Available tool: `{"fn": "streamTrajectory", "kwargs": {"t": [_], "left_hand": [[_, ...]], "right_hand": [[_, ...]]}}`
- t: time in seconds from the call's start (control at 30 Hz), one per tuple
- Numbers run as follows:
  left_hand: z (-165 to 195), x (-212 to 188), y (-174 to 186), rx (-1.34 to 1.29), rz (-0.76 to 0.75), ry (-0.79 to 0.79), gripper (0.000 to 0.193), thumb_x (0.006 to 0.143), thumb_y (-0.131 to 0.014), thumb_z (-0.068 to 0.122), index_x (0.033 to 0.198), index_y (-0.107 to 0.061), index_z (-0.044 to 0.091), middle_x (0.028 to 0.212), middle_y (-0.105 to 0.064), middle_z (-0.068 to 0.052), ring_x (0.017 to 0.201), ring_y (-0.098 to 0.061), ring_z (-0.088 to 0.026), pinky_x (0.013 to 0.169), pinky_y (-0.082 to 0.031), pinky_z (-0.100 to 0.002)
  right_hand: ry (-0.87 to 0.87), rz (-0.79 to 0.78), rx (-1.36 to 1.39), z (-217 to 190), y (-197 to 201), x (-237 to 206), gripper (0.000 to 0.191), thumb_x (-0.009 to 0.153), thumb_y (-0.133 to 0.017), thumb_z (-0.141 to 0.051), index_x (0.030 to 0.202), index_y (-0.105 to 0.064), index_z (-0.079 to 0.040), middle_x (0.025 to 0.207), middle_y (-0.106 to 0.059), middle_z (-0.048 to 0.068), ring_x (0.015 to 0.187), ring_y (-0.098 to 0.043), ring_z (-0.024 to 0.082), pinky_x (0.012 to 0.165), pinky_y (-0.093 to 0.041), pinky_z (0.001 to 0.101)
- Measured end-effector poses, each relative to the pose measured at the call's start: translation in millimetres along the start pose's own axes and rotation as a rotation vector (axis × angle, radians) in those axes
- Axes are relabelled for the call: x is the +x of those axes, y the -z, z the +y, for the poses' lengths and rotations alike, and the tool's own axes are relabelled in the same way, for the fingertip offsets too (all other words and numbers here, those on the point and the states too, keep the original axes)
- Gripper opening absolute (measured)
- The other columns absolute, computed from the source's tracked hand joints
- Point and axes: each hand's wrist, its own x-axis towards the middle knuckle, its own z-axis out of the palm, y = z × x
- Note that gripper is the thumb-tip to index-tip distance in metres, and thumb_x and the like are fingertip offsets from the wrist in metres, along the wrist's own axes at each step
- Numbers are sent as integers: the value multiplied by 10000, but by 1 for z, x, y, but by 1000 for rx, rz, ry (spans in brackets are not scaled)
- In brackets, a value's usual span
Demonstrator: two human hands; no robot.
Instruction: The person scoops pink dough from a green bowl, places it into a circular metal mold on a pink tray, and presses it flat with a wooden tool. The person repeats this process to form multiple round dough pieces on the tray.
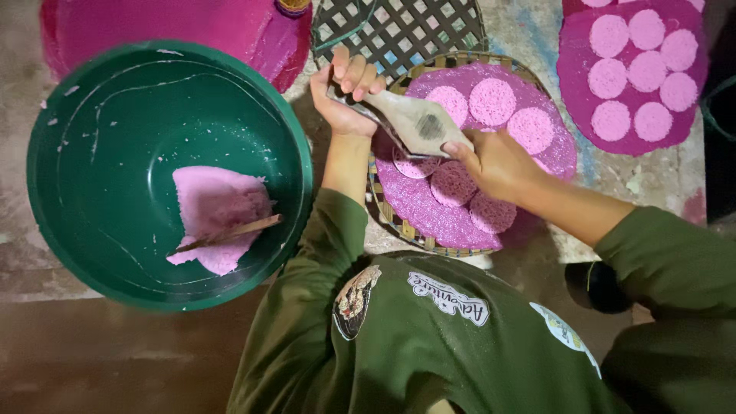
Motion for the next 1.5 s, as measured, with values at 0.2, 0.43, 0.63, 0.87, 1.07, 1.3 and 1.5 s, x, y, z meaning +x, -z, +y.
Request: {"fn": "streamTrajectory", "kwargs": {"t": [0.2,0.43,0.63,0.87,1.07,1.3,1.5], "left_hand": [[-15,-16,7,-46,103,7,185,928,-462,338,841,-457,176,688,-395,70,625,-396,-96,707,-393,-312],[-37,0,7,-76,170,-29,150,885,-475,316,805,-449,191,670,-392,73,608,-384,-101,690,-387,-311],[-22,1,-1,-11,176,-15,179,887,-483,329,798,-450,178,648,-374,75,591,-368,-98,667,-381,-312],[-19,8,-13,79,80,-40,193,914,-478,332,821,-467,164,671,-408,55,608,-399,-116,676,-396,-324],[-3,-24,-39,922,505,224,325,937,-516,325,1024,-631,34,985,-643,-118,885,-612,-224,826,-492,-353],[-22,-88,-56,2154,-311,599,1128,696,-919,205,1559,-209,46,1514,-362,-207,1423,-306,-395,1201,-204,-519],[-26,-90,-57,2163,-196,553,1198,668,-935,274,1584,-192,68,1536,-376,-211,1425,-309,-377,1208,-213,-537]], "right_hand": [[-112,-99,56,13,3,-4,627,1060,-407,-522,998,-705,25,744,-686,272,721,-688,436,736,-521,523],[-128,12,-96,6,25,-7,545,1026,-481,-510,1049,-716,-19,779,-677,251,748,-652,439,715,-503,541],[-56,-7,-4,9,15,-8,552,1069,-440,-481,1010,-713,-5,726,-679,251,718,-671,428,747,-510,519],[118,195,16,30,-8,8,459,1074,-491,-423,1056,-684,-6,712,-641,228,642,-627,401,641,-481,516],[202,300,396,52,-39,-17,501,1054,-527,-463,1097,-661,18,656,-582,112,553,-538,199,519,-428,384],[327,492,957,92,-48,-55,708,1044,-395,-695,1064,-582,-12,742,-557,18,554,-487,104,475,-368,268],[233,544,1233,103,-60,-49,728,1068,-329,-716,1000,-537,-22,653,-504,12,530,-487,125,501,-401,283]]}}
